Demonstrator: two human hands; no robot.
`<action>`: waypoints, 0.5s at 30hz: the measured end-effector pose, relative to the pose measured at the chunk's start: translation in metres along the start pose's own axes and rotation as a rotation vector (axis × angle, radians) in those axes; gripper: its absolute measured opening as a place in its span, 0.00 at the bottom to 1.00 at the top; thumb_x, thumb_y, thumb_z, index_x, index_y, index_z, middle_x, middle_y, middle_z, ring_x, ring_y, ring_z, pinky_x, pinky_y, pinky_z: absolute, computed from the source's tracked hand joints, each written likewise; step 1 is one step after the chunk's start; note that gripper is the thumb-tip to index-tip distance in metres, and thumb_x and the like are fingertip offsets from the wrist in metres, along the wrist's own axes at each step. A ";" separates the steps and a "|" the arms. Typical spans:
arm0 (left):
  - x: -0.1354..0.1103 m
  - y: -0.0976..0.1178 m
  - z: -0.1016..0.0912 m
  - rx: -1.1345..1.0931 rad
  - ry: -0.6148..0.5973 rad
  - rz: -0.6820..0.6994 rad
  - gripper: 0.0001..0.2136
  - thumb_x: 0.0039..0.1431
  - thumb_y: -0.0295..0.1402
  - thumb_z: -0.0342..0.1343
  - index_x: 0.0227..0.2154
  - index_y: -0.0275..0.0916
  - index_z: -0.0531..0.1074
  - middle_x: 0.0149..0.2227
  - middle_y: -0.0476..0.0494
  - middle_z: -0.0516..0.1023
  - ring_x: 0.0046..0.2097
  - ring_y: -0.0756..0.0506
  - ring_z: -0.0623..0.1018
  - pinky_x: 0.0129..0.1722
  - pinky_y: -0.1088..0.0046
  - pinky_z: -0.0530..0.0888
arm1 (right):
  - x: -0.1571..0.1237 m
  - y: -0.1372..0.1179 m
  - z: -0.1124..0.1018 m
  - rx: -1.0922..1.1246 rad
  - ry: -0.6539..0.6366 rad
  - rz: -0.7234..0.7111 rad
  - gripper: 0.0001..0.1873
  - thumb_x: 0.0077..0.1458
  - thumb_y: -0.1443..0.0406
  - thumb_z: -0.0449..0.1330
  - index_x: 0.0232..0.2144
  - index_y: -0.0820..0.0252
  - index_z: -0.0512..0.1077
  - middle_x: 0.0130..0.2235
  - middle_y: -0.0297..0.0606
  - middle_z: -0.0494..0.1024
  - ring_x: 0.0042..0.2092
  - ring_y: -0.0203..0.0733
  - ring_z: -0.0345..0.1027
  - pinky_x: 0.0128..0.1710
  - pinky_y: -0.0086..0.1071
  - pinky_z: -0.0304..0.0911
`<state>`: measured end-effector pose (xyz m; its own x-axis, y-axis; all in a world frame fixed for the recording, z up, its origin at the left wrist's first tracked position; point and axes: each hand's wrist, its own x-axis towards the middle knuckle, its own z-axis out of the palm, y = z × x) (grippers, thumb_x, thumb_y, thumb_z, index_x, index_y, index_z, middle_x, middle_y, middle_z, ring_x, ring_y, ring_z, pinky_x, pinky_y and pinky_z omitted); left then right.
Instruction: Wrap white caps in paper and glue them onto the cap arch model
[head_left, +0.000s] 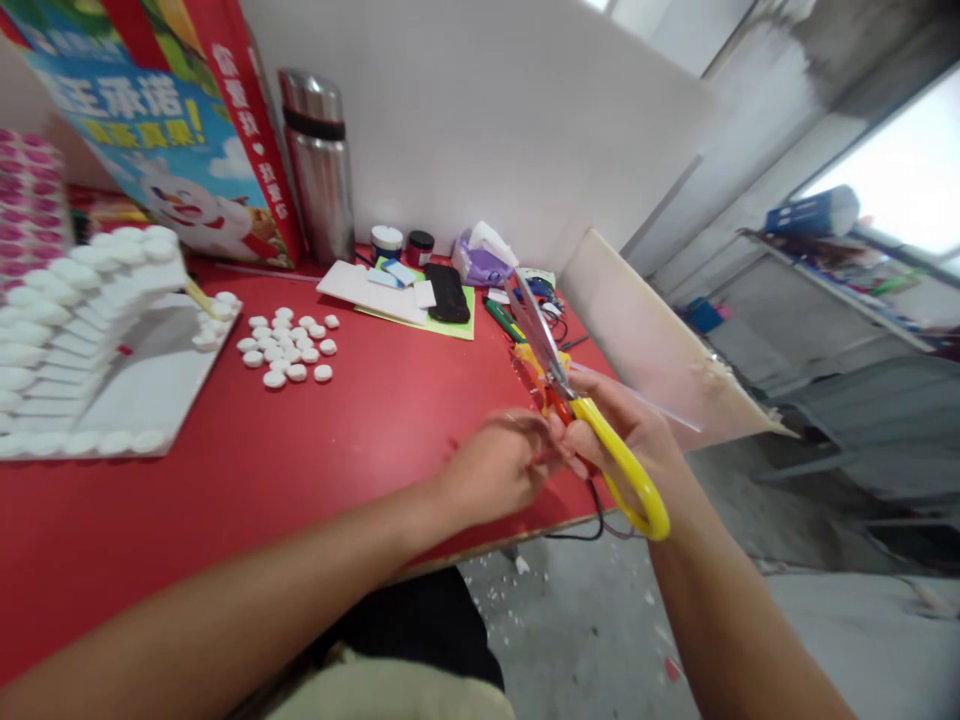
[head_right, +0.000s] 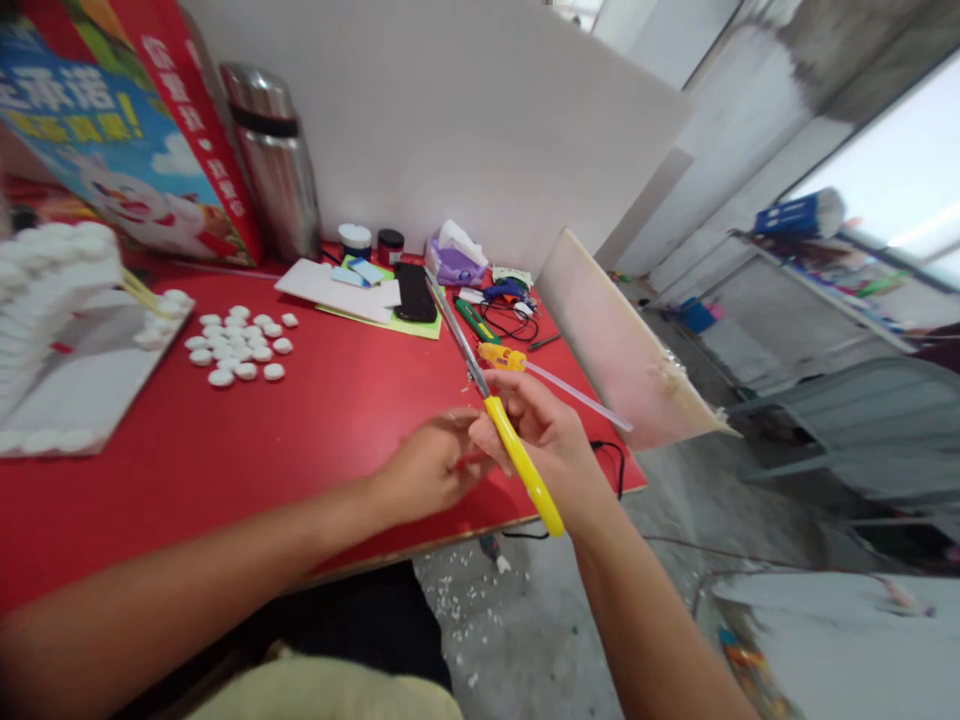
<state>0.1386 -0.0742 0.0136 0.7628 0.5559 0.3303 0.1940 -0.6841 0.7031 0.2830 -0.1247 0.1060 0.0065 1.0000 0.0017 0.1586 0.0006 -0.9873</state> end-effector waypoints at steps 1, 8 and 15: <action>-0.003 -0.008 -0.008 0.109 0.069 -0.144 0.20 0.72 0.36 0.44 0.56 0.36 0.76 0.62 0.34 0.77 0.64 0.39 0.75 0.66 0.58 0.70 | 0.000 0.002 -0.001 0.002 0.004 -0.018 0.24 0.53 0.53 0.73 0.49 0.52 0.73 0.28 0.29 0.70 0.20 0.30 0.58 0.18 0.29 0.54; -0.026 0.032 0.022 0.114 -0.400 -0.078 0.30 0.71 0.49 0.45 0.59 0.26 0.73 0.64 0.25 0.73 0.70 0.30 0.67 0.70 0.49 0.61 | 0.004 0.002 0.001 -0.118 0.033 -0.040 0.27 0.54 0.50 0.71 0.50 0.54 0.71 0.27 0.28 0.72 0.20 0.32 0.59 0.20 0.30 0.53; -0.035 0.056 0.014 -0.201 -0.541 0.322 0.08 0.65 0.36 0.60 0.36 0.39 0.80 0.40 0.39 0.86 0.46 0.40 0.84 0.49 0.65 0.77 | 0.030 0.026 0.014 -0.977 0.005 -0.111 0.20 0.61 0.56 0.65 0.53 0.57 0.75 0.33 0.36 0.80 0.34 0.44 0.74 0.35 0.34 0.63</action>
<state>0.1316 -0.1388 0.0326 0.9759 -0.0136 0.2177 -0.1748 -0.6458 0.7433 0.2735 -0.0946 0.0779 -0.0535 0.9946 0.0892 0.9055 0.0860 -0.4156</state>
